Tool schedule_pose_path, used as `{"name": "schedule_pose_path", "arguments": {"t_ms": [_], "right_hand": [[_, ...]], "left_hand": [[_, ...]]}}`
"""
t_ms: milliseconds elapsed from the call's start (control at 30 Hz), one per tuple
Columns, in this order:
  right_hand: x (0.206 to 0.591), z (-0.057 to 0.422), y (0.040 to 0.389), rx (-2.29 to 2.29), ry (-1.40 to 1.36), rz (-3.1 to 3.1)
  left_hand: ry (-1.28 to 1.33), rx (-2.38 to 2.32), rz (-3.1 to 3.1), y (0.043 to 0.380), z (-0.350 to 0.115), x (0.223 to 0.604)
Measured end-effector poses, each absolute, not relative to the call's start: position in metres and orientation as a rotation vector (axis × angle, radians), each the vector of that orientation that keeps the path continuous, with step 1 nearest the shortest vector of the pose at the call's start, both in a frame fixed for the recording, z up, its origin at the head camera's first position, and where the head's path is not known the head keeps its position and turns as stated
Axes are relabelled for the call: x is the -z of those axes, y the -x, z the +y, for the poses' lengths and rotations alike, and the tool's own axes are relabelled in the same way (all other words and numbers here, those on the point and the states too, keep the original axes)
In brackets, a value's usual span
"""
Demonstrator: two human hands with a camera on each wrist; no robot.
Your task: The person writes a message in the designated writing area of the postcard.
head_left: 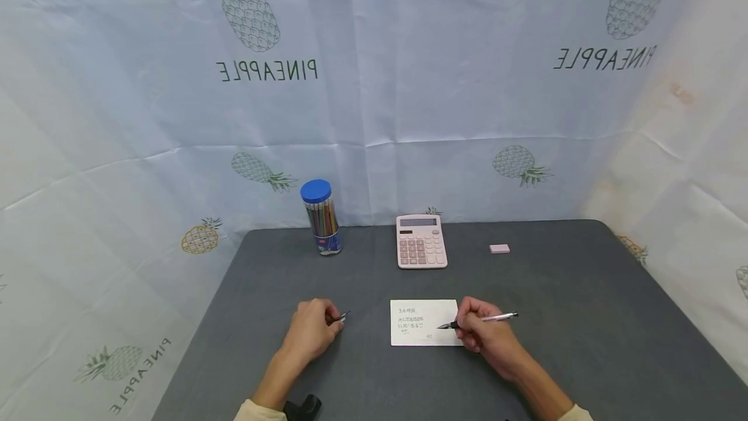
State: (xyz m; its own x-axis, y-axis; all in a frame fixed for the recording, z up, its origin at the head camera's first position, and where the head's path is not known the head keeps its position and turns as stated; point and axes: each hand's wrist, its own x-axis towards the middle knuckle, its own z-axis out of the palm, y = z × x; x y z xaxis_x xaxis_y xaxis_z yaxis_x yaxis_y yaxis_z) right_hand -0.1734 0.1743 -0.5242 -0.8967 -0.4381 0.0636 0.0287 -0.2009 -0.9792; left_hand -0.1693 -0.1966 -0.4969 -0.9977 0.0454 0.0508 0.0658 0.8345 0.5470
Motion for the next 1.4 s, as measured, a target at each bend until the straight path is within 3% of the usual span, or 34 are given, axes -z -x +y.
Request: {"name": "schedule_pose_path", "arguments": {"t_ms": [700, 1400], "right_hand": [[0.524, 0.165, 0.159, 2.144, 0.466, 1.736], [0.524, 0.139, 0.15, 2.198, 0.456, 1.683]], "left_hand": [[0.719, 1.277, -2.782, 0.149, -0.148, 0.465], [0.844, 1.425, -2.75, 0.146, -0.106, 0.469]]}}
